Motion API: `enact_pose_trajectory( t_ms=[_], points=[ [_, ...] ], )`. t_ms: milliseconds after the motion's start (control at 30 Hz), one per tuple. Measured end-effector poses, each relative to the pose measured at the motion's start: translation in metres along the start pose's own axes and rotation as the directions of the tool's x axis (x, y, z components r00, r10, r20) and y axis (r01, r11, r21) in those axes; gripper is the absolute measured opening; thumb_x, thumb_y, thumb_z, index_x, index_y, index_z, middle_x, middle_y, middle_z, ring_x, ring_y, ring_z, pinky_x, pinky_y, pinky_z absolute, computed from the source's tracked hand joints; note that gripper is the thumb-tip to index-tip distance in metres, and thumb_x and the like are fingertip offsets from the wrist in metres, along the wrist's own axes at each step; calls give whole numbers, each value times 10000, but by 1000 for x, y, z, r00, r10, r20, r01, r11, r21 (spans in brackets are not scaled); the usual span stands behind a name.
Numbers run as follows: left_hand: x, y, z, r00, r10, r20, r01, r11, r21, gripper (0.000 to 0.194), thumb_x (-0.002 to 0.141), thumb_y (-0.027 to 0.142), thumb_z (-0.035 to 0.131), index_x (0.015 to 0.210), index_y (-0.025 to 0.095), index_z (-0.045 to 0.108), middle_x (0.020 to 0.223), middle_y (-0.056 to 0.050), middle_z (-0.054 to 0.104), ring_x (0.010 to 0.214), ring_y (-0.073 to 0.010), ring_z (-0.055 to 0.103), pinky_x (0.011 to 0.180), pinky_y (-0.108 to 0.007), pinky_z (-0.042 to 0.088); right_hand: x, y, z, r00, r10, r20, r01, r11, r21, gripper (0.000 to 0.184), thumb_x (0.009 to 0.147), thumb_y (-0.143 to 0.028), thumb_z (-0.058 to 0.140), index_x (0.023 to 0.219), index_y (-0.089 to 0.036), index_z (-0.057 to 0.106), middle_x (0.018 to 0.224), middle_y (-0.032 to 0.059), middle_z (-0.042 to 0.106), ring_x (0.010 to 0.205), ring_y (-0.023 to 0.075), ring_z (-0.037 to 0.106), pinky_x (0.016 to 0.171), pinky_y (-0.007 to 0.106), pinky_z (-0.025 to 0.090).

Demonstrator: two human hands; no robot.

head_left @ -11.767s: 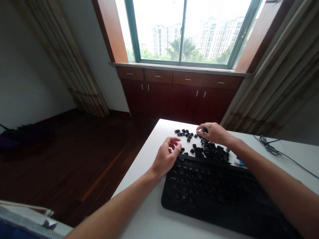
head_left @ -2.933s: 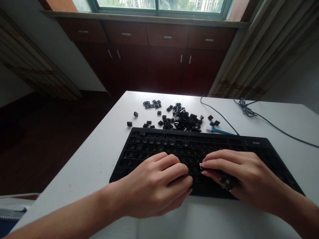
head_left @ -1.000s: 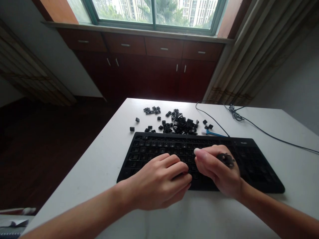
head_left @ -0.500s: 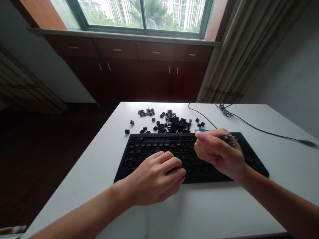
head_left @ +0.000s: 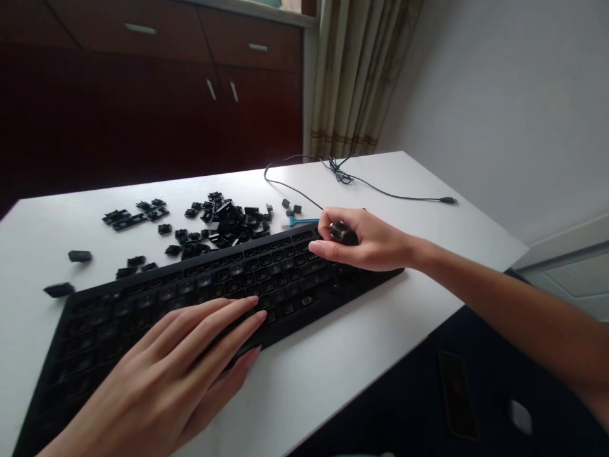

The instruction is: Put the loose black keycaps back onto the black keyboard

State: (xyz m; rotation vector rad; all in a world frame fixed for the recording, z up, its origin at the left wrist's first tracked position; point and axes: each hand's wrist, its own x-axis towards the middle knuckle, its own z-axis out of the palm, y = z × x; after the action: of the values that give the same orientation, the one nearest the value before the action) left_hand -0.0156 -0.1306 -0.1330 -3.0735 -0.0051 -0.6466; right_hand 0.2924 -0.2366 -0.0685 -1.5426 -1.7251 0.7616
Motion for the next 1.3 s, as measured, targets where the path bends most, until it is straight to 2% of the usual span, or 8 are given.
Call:
enact_pose_trajectory(
  t_ms=[167, 267, 400, 467, 700, 933, 1100, 1300],
  points=[
    [19, 4, -5, 992, 68, 102, -73, 996, 48, 646, 938, 270, 615, 1532, 158, 388, 1569, -79, 434, 1406, -297, 442, 1182, -423, 356, 18, 6, -11, 974, -160, -157, 115, 958, -262, 241, 911, -386, 648, 820, -188, 544, 660, -48, 515, 577, 90, 443, 551, 232, 358],
    [30, 8, -4, 986, 83, 147, -97, 992, 87, 629, 955, 286, 570, 1538, 147, 379, 1597, -62, 383, 1429, -281, 423, 1231, -417, 289, 31, 15, -25, 901, -228, -369, 90, 930, -356, 253, 893, -382, 665, 789, -193, 532, 652, -46, 513, 582, 95, 452, 573, 237, 366],
    [37, 13, -2, 981, 69, 179, -84, 993, 79, 605, 959, 259, 549, 1528, 125, 395, 1578, -71, 413, 1422, -272, 442, 1244, -411, 282, 33, 37, -36, 768, -161, -620, -28, 959, -283, 277, 894, -404, 649, 756, -201, 522, 641, -40, 492, 569, 105, 441, 554, 244, 362],
    [37, 14, -4, 981, 55, 187, -70, 995, 74, 597, 956, 245, 556, 1522, 129, 407, 1566, -67, 435, 1416, -276, 448, 1243, -418, 287, 29, 48, -36, 750, -101, -654, -84, 966, -245, 281, 893, -408, 644, 742, -205, 522, 623, -44, 478, 545, 105, 426, 538, 245, 359],
    [61, -6, -25, 984, -3, 178, 1, 1000, 6, 525, 970, 350, 573, 1458, 170, 501, 1512, -81, 509, 1344, -280, 505, 1131, -414, 443, 23, 66, -22, 818, -135, -558, -162, 878, -450, 232, 883, -404, 635, 781, -219, 538, 638, -29, 563, 558, 128, 505, 593, 260, 390],
    [99, -92, -44, 927, -324, 188, 302, 943, 140, 399, 997, 455, 479, 1256, 209, 657, 1280, -88, 676, 1154, -306, 632, 977, -466, 520, 20, 69, -20, 830, -123, -544, -211, 833, -511, 205, 882, -421, 628, 850, -232, 556, 681, -10, 623, 583, 158, 577, 597, 269, 417],
    [88, -135, -46, 869, -402, 287, 362, 914, 182, 444, 991, 464, 459, 1302, 199, 633, 1282, -109, 670, 1124, -295, 649, 962, -423, 522, 18, 68, -19, 850, -111, -515, -194, 843, -501, 185, 889, -407, 631, 937, -233, 590, 753, 5, 677, 626, 174, 625, 653, 288, 463],
    [70, -143, -37, 855, -357, 376, 378, 926, 17, 436, 991, 488, 478, 1292, 215, 636, 1255, -103, 668, 1111, -262, 645, 989, -388, 498, 19, 66, -13, 882, -101, -461, -171, 841, -513, 183, 908, -407, 603, 945, -228, 605, 739, 18, 683, 617, 189, 631, 656, 311, 478]
  ],
)
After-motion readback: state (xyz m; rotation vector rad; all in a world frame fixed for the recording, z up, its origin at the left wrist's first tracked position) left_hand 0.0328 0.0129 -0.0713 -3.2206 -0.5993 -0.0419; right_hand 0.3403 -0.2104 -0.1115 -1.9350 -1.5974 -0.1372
